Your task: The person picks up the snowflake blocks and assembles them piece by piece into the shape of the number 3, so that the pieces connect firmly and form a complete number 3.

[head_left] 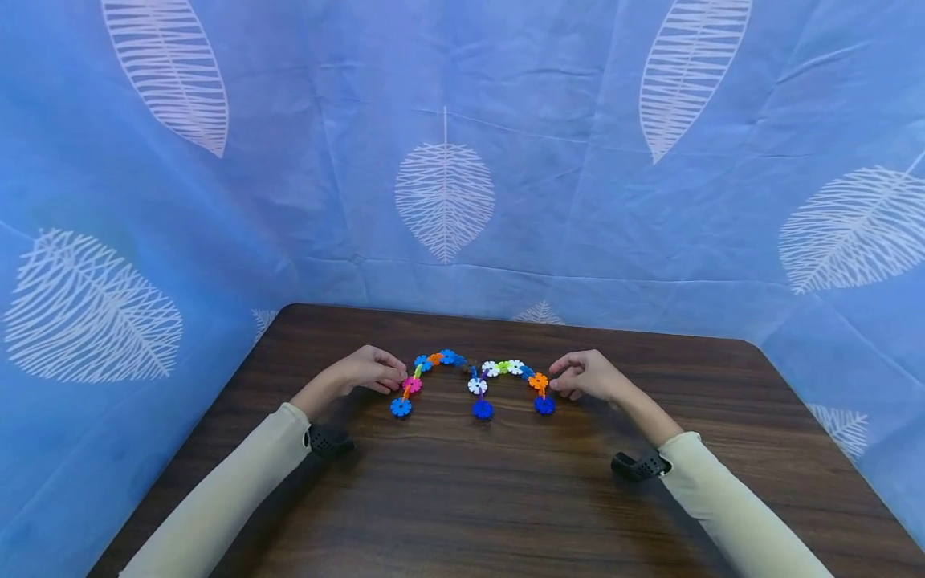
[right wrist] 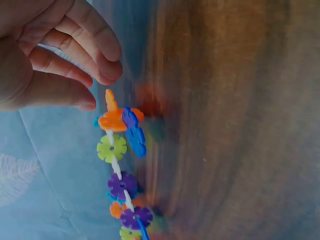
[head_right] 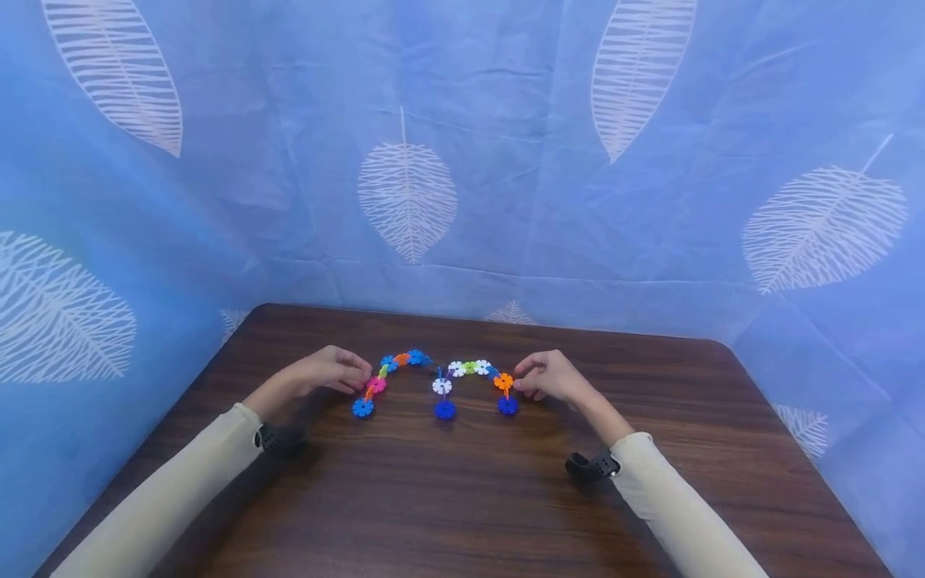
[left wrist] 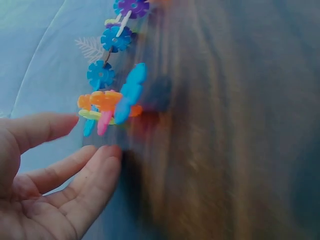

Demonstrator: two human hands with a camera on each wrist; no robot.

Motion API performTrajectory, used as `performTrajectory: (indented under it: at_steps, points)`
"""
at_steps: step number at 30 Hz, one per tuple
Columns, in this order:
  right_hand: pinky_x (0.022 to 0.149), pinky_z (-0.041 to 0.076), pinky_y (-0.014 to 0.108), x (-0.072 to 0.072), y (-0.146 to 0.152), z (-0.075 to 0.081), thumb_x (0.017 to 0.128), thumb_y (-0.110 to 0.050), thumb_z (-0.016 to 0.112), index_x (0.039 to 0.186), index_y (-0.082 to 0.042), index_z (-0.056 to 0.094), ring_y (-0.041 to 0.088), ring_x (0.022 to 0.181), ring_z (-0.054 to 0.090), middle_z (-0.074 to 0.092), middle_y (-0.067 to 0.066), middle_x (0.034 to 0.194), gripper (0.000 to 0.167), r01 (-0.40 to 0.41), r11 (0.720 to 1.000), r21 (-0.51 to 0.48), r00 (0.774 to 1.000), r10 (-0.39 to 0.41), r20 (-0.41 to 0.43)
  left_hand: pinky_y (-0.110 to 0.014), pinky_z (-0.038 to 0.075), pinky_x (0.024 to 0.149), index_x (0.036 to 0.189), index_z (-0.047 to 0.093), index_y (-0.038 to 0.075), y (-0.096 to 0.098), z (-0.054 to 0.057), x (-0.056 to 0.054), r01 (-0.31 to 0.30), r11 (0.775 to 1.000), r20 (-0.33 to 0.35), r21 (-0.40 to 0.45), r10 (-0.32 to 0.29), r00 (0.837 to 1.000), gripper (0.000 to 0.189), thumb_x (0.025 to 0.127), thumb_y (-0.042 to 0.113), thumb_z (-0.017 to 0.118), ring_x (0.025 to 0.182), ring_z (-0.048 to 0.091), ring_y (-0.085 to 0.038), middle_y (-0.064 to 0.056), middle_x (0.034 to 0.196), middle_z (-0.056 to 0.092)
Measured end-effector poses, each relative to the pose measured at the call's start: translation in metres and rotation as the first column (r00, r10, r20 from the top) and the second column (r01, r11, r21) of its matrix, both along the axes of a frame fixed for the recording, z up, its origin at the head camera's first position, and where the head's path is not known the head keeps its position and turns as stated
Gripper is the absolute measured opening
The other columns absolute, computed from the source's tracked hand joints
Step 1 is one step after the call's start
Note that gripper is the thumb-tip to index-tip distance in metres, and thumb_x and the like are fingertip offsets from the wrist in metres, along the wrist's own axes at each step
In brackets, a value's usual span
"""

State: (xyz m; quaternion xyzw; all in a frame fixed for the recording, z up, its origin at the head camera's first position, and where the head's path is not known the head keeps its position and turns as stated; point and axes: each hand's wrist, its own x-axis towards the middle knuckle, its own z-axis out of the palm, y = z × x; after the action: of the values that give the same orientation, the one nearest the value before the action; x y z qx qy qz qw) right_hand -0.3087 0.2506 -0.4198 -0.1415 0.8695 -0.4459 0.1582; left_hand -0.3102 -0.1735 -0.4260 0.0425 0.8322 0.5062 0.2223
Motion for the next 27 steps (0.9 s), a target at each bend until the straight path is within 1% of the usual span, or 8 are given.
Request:
performTrajectory:
  at_steps: [3, 6, 10, 14, 17, 20, 24, 27]
  points:
    - [0.081, 0.062, 0.040, -0.009, 0.002, -0.002, 0.099, -0.002, 0.062, 0.131, 0.011, 0.059, 0.025, 0.093, 0.071, 0.072, 0.023, 0.108, 0.035, -0.030, 0.999, -0.014, 1.000, 0.030, -0.003, -0.040, 0.061, 0.091, 0.121, 0.066, -0.007, -0.004, -0.002, 0.008, 0.051, 0.999, -0.004, -0.019, -0.051, 0.999, 0.036, 0.096, 0.018, 0.071, 0.091, 0.071, -0.017, -0.017, 0.114, 0.072]
    - [0.086, 0.061, 0.040, -0.017, 0.003, -0.005, 0.099, 0.002, 0.060, 0.137, 0.011, 0.055, 0.028, 0.101, 0.071, 0.066, 0.028, 0.121, 0.039, -0.089, 0.995, -0.034, 0.996, 0.089, 0.004, -0.040, 0.062, 0.088, 0.119, 0.066, -0.006, -0.003, -0.004, 0.015, 0.073, 0.997, 0.007, -0.036, -0.073, 0.997, 0.039, 0.091, 0.020, 0.078, 0.086, 0.071, -0.016, -0.014, 0.109, 0.072]
    - [0.089, 0.061, 0.037, -0.022, 0.002, -0.007, 0.097, 0.005, 0.062, 0.139, 0.011, 0.054, 0.034, 0.110, 0.068, 0.058, 0.033, 0.135, 0.043, -0.160, 0.986, -0.046, 0.987, 0.161, 0.015, -0.038, 0.063, 0.083, 0.114, 0.067, -0.005, 0.001, -0.004, 0.022, 0.077, 0.996, 0.029, -0.042, -0.076, 0.997, 0.036, 0.087, 0.014, 0.081, 0.080, 0.071, -0.015, -0.011, 0.099, 0.074]
    - [0.090, 0.060, 0.035, -0.023, 0.000, -0.010, 0.096, 0.006, 0.063, 0.137, 0.012, 0.055, 0.035, 0.113, 0.067, 0.055, 0.035, 0.139, 0.042, -0.194, 0.980, -0.054, 0.980, 0.195, 0.023, -0.036, 0.064, 0.077, 0.109, 0.068, -0.006, 0.004, -0.006, 0.025, 0.059, 0.998, 0.018, -0.027, -0.059, 0.998, 0.028, 0.088, 0.008, 0.078, 0.074, 0.070, -0.015, -0.009, 0.087, 0.075]
    - [0.088, 0.061, 0.033, -0.021, -0.001, -0.012, 0.096, 0.005, 0.064, 0.135, 0.014, 0.057, 0.031, 0.107, 0.069, 0.057, 0.034, 0.136, 0.040, -0.211, 0.976, -0.051, 0.977, 0.212, 0.016, -0.033, 0.064, 0.073, 0.107, 0.068, -0.007, 0.005, -0.008, 0.023, 0.027, 1.000, 0.009, -0.010, -0.027, 1.000, 0.022, 0.089, 0.005, 0.076, 0.070, 0.069, -0.014, -0.009, 0.082, 0.073]
    - [0.084, 0.061, 0.031, -0.016, -0.002, -0.013, 0.095, 0.004, 0.066, 0.131, 0.015, 0.059, 0.025, 0.099, 0.071, 0.065, 0.032, 0.126, 0.038, -0.225, 0.974, -0.034, 0.974, 0.225, -0.001, -0.031, 0.063, 0.070, 0.105, 0.070, -0.007, 0.005, -0.011, 0.020, -0.013, 1.000, -0.001, 0.002, 0.013, 1.000, 0.018, 0.090, 0.003, 0.074, 0.068, 0.069, -0.013, -0.008, 0.080, 0.073]
    - [0.078, 0.061, 0.029, -0.008, -0.004, -0.015, 0.093, 0.005, 0.069, 0.127, 0.017, 0.060, 0.022, 0.091, 0.072, 0.071, 0.029, 0.109, 0.037, -0.248, 0.969, -0.021, 0.969, 0.248, -0.021, -0.031, 0.063, 0.070, 0.106, 0.071, -0.008, 0.005, -0.013, 0.014, -0.074, 0.997, -0.030, 0.013, 0.074, 0.997, 0.017, 0.092, 0.001, 0.072, 0.068, 0.069, -0.012, -0.009, 0.082, 0.075]
    - [0.076, 0.061, 0.027, -0.001, -0.007, -0.015, 0.091, 0.004, 0.071, 0.122, 0.017, 0.062, 0.018, 0.087, 0.072, 0.073, 0.026, 0.101, 0.035, -0.275, 0.961, -0.017, 0.961, 0.274, -0.030, -0.030, 0.063, 0.070, 0.109, 0.071, -0.009, 0.006, -0.015, 0.009, -0.131, 0.991, -0.042, 0.036, 0.132, 0.990, 0.018, 0.093, -0.001, 0.069, 0.068, 0.070, -0.011, -0.012, 0.086, 0.075]
